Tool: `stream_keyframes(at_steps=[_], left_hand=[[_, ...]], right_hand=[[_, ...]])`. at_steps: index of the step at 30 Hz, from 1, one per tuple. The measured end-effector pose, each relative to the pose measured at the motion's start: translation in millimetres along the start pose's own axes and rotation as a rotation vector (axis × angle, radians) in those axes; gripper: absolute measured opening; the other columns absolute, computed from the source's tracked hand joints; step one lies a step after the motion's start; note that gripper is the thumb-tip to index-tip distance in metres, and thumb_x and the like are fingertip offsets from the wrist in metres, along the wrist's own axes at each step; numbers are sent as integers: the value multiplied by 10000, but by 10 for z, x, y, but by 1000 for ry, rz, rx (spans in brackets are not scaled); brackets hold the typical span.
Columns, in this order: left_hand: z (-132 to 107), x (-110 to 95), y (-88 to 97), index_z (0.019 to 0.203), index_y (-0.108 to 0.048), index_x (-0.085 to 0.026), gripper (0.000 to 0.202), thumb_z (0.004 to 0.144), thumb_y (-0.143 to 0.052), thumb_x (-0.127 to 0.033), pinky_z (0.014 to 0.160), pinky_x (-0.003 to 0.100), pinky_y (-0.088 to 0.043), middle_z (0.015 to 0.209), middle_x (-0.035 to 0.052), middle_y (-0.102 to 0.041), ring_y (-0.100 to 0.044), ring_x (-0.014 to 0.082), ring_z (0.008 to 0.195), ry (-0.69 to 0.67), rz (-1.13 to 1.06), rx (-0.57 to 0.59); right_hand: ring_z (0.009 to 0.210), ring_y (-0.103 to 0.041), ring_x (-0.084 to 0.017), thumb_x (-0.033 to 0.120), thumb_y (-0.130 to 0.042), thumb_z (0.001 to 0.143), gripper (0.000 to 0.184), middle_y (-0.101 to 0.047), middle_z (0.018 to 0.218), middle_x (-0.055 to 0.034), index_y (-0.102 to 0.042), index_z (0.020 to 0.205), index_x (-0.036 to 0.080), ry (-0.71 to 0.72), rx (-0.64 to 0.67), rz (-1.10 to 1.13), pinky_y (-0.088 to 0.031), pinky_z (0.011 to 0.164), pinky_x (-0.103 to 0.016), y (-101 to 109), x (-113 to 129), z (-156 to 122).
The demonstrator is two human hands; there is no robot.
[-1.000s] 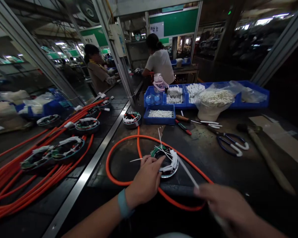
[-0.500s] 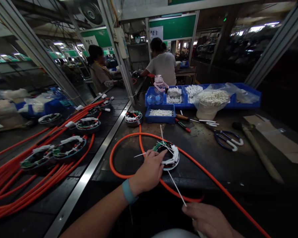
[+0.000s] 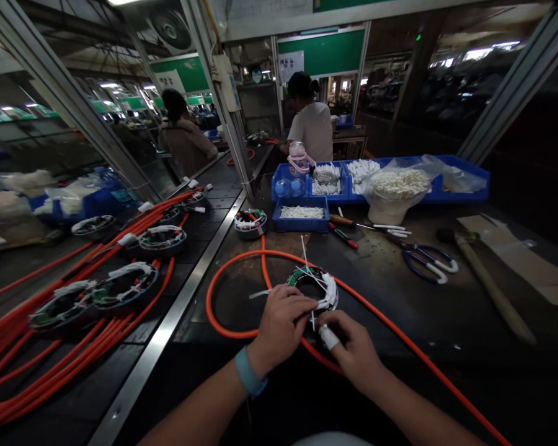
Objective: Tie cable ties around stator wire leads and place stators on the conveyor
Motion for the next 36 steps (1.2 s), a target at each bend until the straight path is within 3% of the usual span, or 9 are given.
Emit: stream_keyframes(at_steps=[4,9,15,19,22,26,31,33,36], left_hand=[[-40,-93,16,1018,-646,-220,275,795,-533,-105,835,398,-404,915,35,-693,-540,195,900,-140,116,-94],[-52,-110,6,1021,-642,-212,275,791,-538,-103,838,383,-403,926,21,-693,-529,188,901,-153,162,-110],[-48,-73,2,1049,-636,-228,297,806,-507,-115,847,395,-402,960,27,-688,-528,194,931,-122,142,-37],[-49,-51,-7,1062,-635,-242,304,817,-491,-134,839,412,-402,973,31,-688,-529,203,930,-98,115,2],[-66,-44,1,1043,-643,-235,306,801,-495,-119,829,409,-403,963,31,-691,-527,204,926,-88,98,-29],[-71,-50,11,1051,-633,-223,381,730,-504,-62,840,408,-392,969,25,-686,-516,208,929,-70,67,-3],[-23,0,38,1056,-610,-226,288,777,-555,-181,931,431,-325,964,36,-652,-467,223,1029,75,113,117],[-5,8,30,952,-627,-218,180,784,-561,-206,956,429,-293,907,30,-642,-466,215,1031,81,140,171],[10,18,2,819,-606,-196,62,777,-562,-208,955,401,-284,846,17,-623,-488,187,970,50,176,241]], right_hand=[[887,-592,-163,112,-512,754,223,-601,942,-29,-506,954,211,-150,29,215,-492,824,-291,-26,-84,-55],[904,-576,-166,100,-508,753,238,-598,965,-37,-512,966,206,-142,46,133,-470,840,-305,-30,-119,-120],[695,-559,-144,169,-510,760,66,-574,749,-1,-489,816,195,-202,-61,-36,-461,649,-250,-42,-71,58],[560,-493,-121,164,-489,727,71,-504,632,34,-433,742,205,-238,-134,-143,-402,523,-218,-56,-31,128],[614,-520,-142,132,-449,746,82,-551,683,6,-470,796,193,-95,-80,-370,-393,566,-240,-58,98,160],[704,-502,-196,125,-432,797,134,-583,759,-52,-554,808,179,318,50,-820,-325,617,-311,-89,370,195],[569,-405,-167,122,-345,852,269,-489,595,-19,-511,652,191,775,249,-891,-234,555,-325,-170,580,188],[556,-385,-165,130,-335,855,283,-471,579,-17,-507,640,195,817,222,-886,-222,548,-330,-120,620,302],[572,-385,-167,156,-370,836,273,-472,570,-23,-480,590,195,738,96,-855,-225,550,-325,27,643,559]])
Point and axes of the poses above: each hand's wrist, its own z-axis towards the middle knuckle, its own y-axis out of the back of the hand, x = y × z, the point moved 6 cm from there along z, towards the middle knuckle
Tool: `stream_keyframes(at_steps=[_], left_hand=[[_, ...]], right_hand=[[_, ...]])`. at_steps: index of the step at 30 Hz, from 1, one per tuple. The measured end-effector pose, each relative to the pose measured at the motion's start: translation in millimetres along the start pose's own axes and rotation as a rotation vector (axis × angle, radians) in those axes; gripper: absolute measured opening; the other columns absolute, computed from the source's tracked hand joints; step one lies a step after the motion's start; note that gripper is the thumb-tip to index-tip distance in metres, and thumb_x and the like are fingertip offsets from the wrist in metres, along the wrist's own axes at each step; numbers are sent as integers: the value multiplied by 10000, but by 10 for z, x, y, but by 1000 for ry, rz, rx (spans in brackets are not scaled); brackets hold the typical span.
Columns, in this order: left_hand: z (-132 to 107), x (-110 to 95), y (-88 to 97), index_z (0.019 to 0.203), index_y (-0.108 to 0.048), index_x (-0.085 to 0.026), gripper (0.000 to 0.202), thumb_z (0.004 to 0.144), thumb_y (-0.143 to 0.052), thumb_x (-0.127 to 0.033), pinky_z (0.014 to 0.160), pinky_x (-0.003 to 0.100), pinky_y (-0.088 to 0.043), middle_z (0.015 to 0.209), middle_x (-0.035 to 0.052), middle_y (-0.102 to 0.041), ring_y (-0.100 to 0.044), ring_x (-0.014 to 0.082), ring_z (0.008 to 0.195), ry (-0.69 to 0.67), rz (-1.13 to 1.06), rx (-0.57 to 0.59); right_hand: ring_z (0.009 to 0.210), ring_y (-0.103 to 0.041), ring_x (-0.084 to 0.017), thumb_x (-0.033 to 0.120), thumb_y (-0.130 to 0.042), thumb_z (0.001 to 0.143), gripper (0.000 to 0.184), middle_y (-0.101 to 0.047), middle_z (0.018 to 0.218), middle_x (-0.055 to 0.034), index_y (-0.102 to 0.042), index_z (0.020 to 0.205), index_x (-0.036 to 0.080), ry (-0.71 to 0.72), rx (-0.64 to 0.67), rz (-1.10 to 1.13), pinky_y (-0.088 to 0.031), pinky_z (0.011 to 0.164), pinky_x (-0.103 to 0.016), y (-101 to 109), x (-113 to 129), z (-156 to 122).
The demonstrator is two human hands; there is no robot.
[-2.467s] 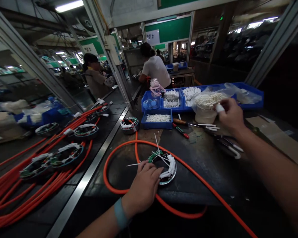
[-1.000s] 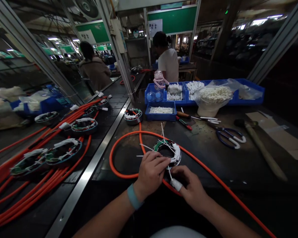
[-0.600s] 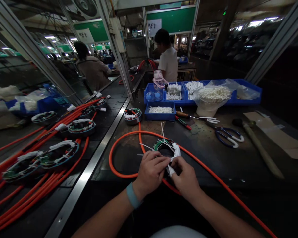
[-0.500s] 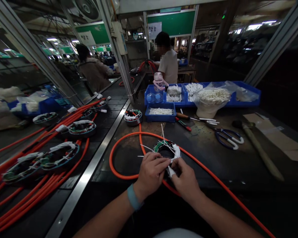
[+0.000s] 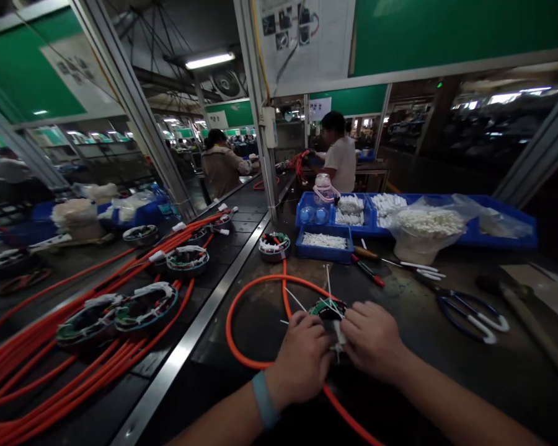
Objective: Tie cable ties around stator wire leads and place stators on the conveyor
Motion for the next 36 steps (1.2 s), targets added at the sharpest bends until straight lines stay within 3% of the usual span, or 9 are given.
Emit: stream_keyframes(at_steps=[5,12,18,24,27,29,31,33,36], left_hand=[[-10,24,-52,820,-573,-187,76,746,-556,-186,964,387,-274,857,21,-597,-486,178,959,-8,43,31],[-26,15,-96,832,-558,-166,83,816,-485,-202,946,382,-284,875,37,-604,-499,178,958,-16,68,-22],[-17,-22,-74,810,-564,-169,63,798,-506,-190,904,373,-294,844,22,-618,-520,162,892,-40,5,12],[7,42,-74,841,-612,-180,305,701,-659,-447,869,394,-315,877,51,-625,-532,210,889,-12,-11,-29],[74,105,-16,781,-636,-191,331,698,-658,-510,862,387,-312,798,37,-633,-543,202,865,-105,-4,50],[96,96,38,763,-648,-201,336,677,-671,-524,895,391,-299,786,29,-638,-547,203,884,-172,-24,142],[93,68,89,896,-651,-224,360,653,-705,-485,951,415,-267,874,32,-648,-537,220,963,-138,-63,174],[75,59,119,1099,-588,-239,533,624,-743,-425,960,433,-278,988,53,-631,-519,240,1008,15,-109,104],[39,81,75,1118,-584,-244,535,620,-760,-328,868,394,-367,931,49,-618,-533,225,900,224,-172,-6]], right_hand=[[695,-457,-168,106,-458,778,131,-554,729,-16,-538,722,194,-149,172,196,-298,629,-294,-178,-87,-67],[648,-431,-178,34,-504,677,165,-526,643,-15,-500,633,193,-134,102,3,-278,627,-316,-338,-11,-133],[677,-470,-197,48,-567,640,150,-568,636,-27,-550,602,193,-197,273,-30,-265,586,-323,-525,-218,-6],[750,-516,-213,78,-550,734,126,-605,713,-57,-605,663,168,-302,404,66,-341,626,-312,-535,-184,12],[749,-542,-155,111,-517,799,141,-613,761,-11,-615,735,188,-330,406,131,-398,650,-253,-410,-273,-72],[809,-565,-125,147,-470,849,170,-628,876,2,-621,892,212,-364,404,219,-433,707,-214,-275,-520,-248],[954,-560,-149,185,-446,860,250,-605,1057,-28,-578,1070,218,-515,385,236,-438,827,-241,-90,-983,-568],[1046,-533,-208,172,-469,810,311,-563,1161,-72,-574,1102,197,-856,386,-52,-413,902,-302,151,-1616,-1063],[997,-553,-352,97,-491,700,475,-552,1133,-236,-541,1169,43,-1073,445,-167,-431,840,-444,352,-2237,-1694]])
Point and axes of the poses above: each hand's wrist, its own z-axis towards the middle knuckle, its own y-axis out of the back of the hand, x = y × z, the point moved 6 cm from there along z, towards the middle knuckle
